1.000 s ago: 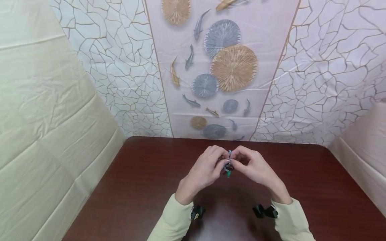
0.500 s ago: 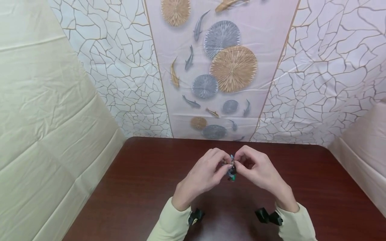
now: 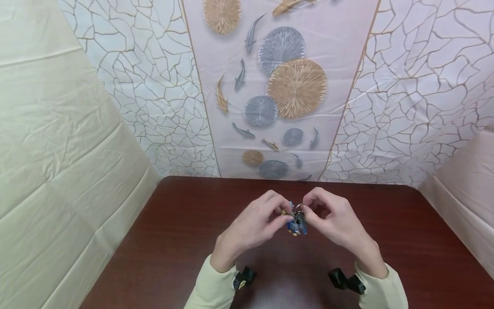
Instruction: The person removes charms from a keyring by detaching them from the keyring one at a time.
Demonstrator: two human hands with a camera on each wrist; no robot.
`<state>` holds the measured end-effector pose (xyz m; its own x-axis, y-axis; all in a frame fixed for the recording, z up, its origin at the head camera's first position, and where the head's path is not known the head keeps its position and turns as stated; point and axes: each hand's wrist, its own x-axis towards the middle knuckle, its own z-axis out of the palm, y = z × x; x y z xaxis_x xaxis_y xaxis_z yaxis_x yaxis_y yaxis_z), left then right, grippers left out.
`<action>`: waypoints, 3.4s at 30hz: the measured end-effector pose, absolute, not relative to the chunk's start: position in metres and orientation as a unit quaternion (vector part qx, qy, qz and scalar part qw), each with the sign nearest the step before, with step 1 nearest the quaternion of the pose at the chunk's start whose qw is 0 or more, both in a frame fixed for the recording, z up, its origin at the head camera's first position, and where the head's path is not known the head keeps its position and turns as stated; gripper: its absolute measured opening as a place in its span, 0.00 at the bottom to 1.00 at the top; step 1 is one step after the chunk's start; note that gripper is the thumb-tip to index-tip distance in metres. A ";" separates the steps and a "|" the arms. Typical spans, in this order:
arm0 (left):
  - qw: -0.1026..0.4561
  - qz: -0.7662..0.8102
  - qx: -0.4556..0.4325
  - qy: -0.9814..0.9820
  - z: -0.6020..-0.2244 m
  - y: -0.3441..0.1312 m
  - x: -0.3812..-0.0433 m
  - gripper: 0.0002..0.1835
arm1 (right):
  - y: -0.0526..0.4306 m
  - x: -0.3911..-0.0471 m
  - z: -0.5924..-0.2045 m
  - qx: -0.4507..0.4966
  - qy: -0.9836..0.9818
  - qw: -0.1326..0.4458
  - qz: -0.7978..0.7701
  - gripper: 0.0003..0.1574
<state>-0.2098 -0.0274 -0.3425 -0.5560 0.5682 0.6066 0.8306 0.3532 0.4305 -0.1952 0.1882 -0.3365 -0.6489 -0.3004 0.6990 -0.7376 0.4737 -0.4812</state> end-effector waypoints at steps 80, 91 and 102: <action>0.287 -0.339 -0.492 -0.748 -0.333 -0.032 -0.203 0.03 | 0.172 -0.180 -0.331 0.385 -0.780 0.267 0.415 0.20; 0.302 -0.338 -0.479 -0.751 -0.333 -0.033 -0.204 0.03 | 0.170 -0.179 -0.330 0.349 -0.811 0.256 0.393 0.11; 0.320 -0.327 -0.481 -0.748 -0.334 -0.032 -0.205 0.03 | 0.167 -0.176 -0.331 0.323 -0.821 0.231 0.411 0.13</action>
